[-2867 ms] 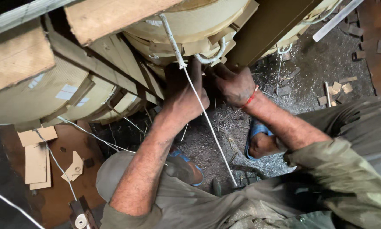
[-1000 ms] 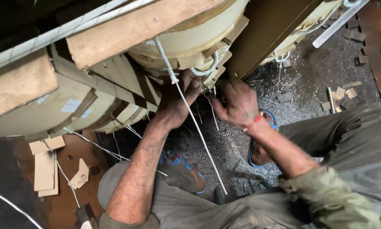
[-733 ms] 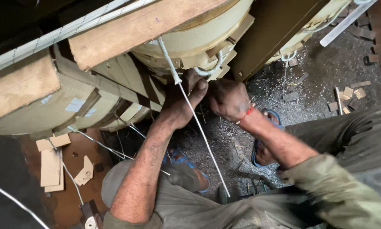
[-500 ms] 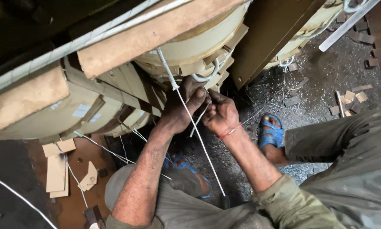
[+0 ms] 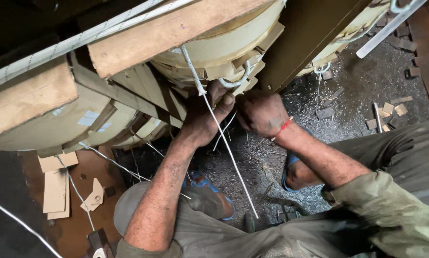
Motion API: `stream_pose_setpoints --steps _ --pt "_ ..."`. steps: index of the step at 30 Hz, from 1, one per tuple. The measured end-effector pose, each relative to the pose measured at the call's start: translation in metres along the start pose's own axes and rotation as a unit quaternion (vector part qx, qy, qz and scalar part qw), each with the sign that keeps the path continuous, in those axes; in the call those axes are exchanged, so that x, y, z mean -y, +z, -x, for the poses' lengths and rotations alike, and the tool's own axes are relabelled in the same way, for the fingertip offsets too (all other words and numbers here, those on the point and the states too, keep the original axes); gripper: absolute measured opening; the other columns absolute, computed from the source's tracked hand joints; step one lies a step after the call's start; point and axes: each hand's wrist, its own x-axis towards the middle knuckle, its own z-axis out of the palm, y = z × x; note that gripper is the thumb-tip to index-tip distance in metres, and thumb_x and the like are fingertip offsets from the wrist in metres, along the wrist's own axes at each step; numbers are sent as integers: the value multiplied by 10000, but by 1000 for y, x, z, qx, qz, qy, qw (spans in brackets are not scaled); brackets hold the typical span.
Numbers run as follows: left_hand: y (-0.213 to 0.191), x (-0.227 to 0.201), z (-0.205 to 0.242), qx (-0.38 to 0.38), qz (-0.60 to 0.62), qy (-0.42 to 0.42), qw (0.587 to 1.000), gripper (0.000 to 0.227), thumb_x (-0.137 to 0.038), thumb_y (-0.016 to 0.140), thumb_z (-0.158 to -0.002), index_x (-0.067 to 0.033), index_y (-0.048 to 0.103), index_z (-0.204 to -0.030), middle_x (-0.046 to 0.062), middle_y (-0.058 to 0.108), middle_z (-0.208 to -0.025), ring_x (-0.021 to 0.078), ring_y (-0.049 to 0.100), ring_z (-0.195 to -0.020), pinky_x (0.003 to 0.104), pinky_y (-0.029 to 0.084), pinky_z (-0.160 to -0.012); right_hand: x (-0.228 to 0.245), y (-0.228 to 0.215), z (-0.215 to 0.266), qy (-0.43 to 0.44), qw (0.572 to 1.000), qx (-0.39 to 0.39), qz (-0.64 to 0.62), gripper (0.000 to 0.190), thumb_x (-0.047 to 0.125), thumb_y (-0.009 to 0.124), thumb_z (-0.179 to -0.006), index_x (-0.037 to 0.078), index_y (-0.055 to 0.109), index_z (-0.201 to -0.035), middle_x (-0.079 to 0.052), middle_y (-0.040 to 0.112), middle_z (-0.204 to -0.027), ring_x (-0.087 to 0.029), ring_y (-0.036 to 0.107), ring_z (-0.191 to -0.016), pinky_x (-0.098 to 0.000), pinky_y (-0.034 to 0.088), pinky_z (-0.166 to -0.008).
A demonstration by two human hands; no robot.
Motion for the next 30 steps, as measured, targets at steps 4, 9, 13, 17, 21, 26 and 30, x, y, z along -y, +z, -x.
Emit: stream_pose_setpoints --steps 4,9,13,17,21,26,30 --pt "2 4 5 -5 11 -7 1000 833 -705 478 -1004 -17 475 -1473 196 671 -1401 305 653 -1331 426 521 -1096 22 14 -2 73 987 -45 -135 217 270 602 -962 73 680 -1004 -74 700 -845 -230 694 -731 -396 578 -659" --pt "1 -2 1 30 72 -39 996 918 -742 468 -962 -8 418 -1509 211 637 -1418 336 616 -1276 450 494 -1078 79 22 -22 437 623 -220 -610 225 275 599 -964 71 680 -1016 -75 702 -849 -228 697 -741 -399 578 -663" --pt "2 3 4 27 39 -15 999 951 -767 449 -964 -3 382 -1524 213 600 -1458 305 554 -1403 442 450 -1143 75 24 -13 462 474 -231 -713 232 278 597 -966 70 680 -1025 -75 703 -853 -227 699 -748 -400 578 -667" --pt "1 5 -1 14 -4 -17 1000 920 -772 434 -954 -13 468 -1473 186 644 -1416 283 598 -1365 424 464 -1128 76 0 9 468 615 -118 -624 239 281 594 -968 69 680 -1035 -75 705 -856 -226 702 -756 -402 578 -670" --pt "1 7 4 9 -9 -9 1000 890 -774 410 -976 -19 531 -1430 158 692 -1356 274 644 -1299 408 483 -1105 66 -24 13 180 966 -108 -152 273 215 695 -916 14 687 -1101 -147 660 -922 -315 669 -826 -447 557 -713" --pt "1 -8 0 7 9 10 1000 916 -777 404 -986 4 493 -1457 184 657 -1392 300 626 -1320 433 490 -1108 25 -14 -9 38 999 -9 -27 262 215 759 -799 14 669 -941 -185 651 -862 -399 644 -809 -492 535 -689" --pt "5 -11 3 -10 -130 -28 991 978 -811 325 -935 -18 482 -1484 197 647 -1394 331 621 -1300 467 493 -1104 20 7 -3 55 997 21 -52 238 197 750 -779 15 663 -905 -193 662 -867 -410 652 -829 -500 545 -707"
